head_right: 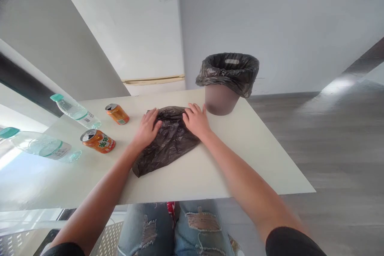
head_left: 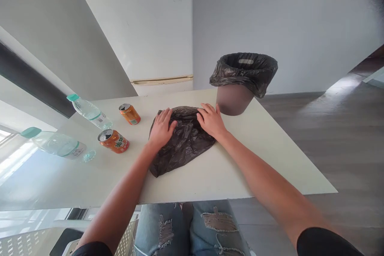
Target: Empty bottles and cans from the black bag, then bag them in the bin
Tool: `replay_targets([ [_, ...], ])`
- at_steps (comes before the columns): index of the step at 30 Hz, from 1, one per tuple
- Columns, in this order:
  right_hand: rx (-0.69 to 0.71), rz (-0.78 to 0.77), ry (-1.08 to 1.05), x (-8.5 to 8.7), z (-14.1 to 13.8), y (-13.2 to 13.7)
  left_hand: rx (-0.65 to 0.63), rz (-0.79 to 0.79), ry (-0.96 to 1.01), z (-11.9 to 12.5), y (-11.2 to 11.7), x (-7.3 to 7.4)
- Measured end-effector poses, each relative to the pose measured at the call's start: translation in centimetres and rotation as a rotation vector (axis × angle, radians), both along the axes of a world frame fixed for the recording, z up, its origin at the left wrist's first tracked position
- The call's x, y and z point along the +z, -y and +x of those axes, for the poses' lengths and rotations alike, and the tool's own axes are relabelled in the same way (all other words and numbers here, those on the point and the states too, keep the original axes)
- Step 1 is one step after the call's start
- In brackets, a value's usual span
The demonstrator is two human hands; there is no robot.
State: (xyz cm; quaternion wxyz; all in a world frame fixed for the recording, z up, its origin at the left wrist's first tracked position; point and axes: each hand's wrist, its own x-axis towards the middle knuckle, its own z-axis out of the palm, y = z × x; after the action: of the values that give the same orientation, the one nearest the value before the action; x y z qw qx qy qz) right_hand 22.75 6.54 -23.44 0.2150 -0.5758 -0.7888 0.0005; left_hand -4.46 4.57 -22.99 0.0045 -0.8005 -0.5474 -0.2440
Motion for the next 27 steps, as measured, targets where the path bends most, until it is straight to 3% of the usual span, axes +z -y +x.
replay_targets([
  [3, 0.062, -0.185, 0.069, -0.5, -0.1, -0.2, 0.018, -0.185, -0.186, 1.1, 0.1, -1.6],
  [6, 0.072, -0.32, 0.089, -0.8, 0.0, -0.3, 0.05, -0.283, -0.284, 0.8, 0.0, -2.2],
  [11, -0.006, -0.169, 0.064, -0.5, 0.5, -0.5, 0.097, -0.174, -0.228, -0.5, -0.1, -1.3],
  [14, -0.013, -0.307, 0.107, -0.8, 0.8, -0.9, 0.1, -0.119, -0.188, -0.9, -0.4, -1.4],
  [16, -0.009, -0.373, 0.131, -1.1, 1.0, -1.0, 0.095, -0.162, -0.2, -1.1, -0.6, -1.9],
  [21, -0.02, -0.376, 0.14, -1.3, 1.0, -1.1, 0.078, -0.277, -0.247, -1.5, -1.1, -3.1],
  [27, -0.016, -0.395, 0.131, -1.0, 1.1, -1.1, 0.038, -0.174, -0.133, -2.2, -1.4, -2.4],
])
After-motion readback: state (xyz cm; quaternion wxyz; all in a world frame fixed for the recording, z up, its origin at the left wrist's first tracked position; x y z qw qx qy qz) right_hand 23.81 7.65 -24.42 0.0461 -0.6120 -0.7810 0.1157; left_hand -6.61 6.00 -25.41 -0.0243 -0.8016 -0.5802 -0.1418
